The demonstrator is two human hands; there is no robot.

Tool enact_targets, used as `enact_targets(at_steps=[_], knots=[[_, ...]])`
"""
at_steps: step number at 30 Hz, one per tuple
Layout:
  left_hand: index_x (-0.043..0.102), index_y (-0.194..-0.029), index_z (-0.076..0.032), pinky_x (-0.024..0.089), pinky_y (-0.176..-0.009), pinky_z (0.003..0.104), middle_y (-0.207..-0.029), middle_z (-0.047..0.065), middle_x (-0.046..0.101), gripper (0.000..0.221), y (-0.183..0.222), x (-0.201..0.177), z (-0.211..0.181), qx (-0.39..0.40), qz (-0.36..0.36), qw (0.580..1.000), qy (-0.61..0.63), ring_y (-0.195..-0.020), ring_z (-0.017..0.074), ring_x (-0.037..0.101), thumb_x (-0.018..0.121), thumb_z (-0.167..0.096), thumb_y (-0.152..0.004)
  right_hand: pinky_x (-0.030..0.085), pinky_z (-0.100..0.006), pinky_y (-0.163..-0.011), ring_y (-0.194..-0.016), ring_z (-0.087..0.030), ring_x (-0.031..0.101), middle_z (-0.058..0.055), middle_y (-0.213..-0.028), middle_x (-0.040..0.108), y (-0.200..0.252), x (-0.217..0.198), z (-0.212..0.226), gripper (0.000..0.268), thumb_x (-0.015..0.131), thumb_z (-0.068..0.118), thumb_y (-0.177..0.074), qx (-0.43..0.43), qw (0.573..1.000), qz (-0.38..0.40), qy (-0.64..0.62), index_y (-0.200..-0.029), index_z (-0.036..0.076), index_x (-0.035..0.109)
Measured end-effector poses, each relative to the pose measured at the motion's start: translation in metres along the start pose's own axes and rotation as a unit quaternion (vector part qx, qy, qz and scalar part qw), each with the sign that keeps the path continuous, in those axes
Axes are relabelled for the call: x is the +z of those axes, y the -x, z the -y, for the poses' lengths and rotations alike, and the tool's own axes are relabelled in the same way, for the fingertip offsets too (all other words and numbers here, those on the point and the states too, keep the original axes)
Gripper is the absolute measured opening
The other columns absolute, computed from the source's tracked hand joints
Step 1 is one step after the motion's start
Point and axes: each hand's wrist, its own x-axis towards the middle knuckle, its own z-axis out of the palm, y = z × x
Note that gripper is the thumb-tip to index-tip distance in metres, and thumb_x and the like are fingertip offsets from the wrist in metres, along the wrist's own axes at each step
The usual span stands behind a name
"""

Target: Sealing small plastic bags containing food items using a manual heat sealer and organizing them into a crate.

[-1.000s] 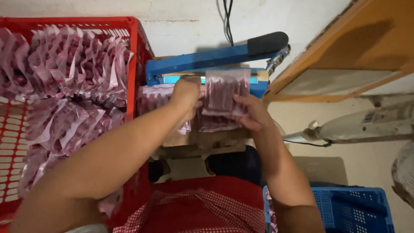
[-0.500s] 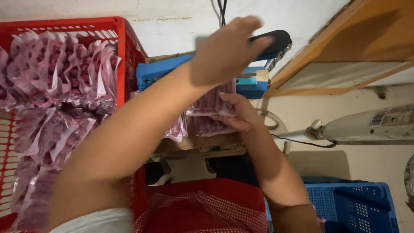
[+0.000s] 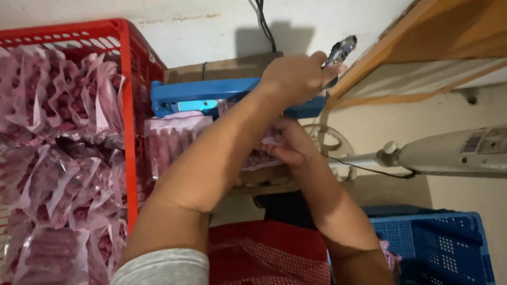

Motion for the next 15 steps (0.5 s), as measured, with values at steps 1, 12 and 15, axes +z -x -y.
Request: enact_targets(at_steps=[1, 12, 15], knots=[[0.056, -0.135, -0.006, 0.052, -0.09, 0.062, -0.121, 0.027, 0.068, 0.064, 0.0, -0.002, 0.0, 0.031, -0.027, 0.998, -0.037, -0.106, 0.0519, 0.068, 0.029, -0.055, -0.103, 0.063, -0.06, -0.077, -0.09, -0.043, 0.076, -0.017, -0.097, 0.076, 0.001, 0.0, 0.002, 0.02, 0.071, 0.01, -0.083, 0.002, 0.999, -0.012, 0.033, -0.102, 0.004, 0.069], [0.062, -0.123, -0.006, 0.057, -0.068, 0.057, -0.103, 0.02, 0.069, 0.068, -0.012, 0.018, 0.013, 0.09, -0.146, 0.981, -0.093, -0.083, 0.0457, 0.072, 0.022, -0.058, -0.105, 0.063, -0.05, -0.067, -0.084, -0.029, 0.075, -0.005, -0.076, 0.057, 0.015, 0.021, 0.009, 0.03, 0.083, 0.0, -0.069, -0.058, 0.967, 0.057, 0.242, -0.093, 0.002, 0.066], [0.055, -0.136, -0.015, 0.055, -0.087, 0.055, -0.114, 0.017, 0.072, 0.083, -0.002, -0.006, -0.006, -0.02, -0.043, 0.999, -0.02, -0.101, 0.0404, 0.074, 0.012, -0.072, -0.094, 0.061, -0.058, -0.064, -0.054, -0.035, 0.063, -0.004, -0.057, 0.043, 0.027, 0.051, 0.006, 0.023, 0.083, 0.006, -0.072, -0.033, 0.991, -0.123, 0.029, -0.068, 0.001, 0.06]])
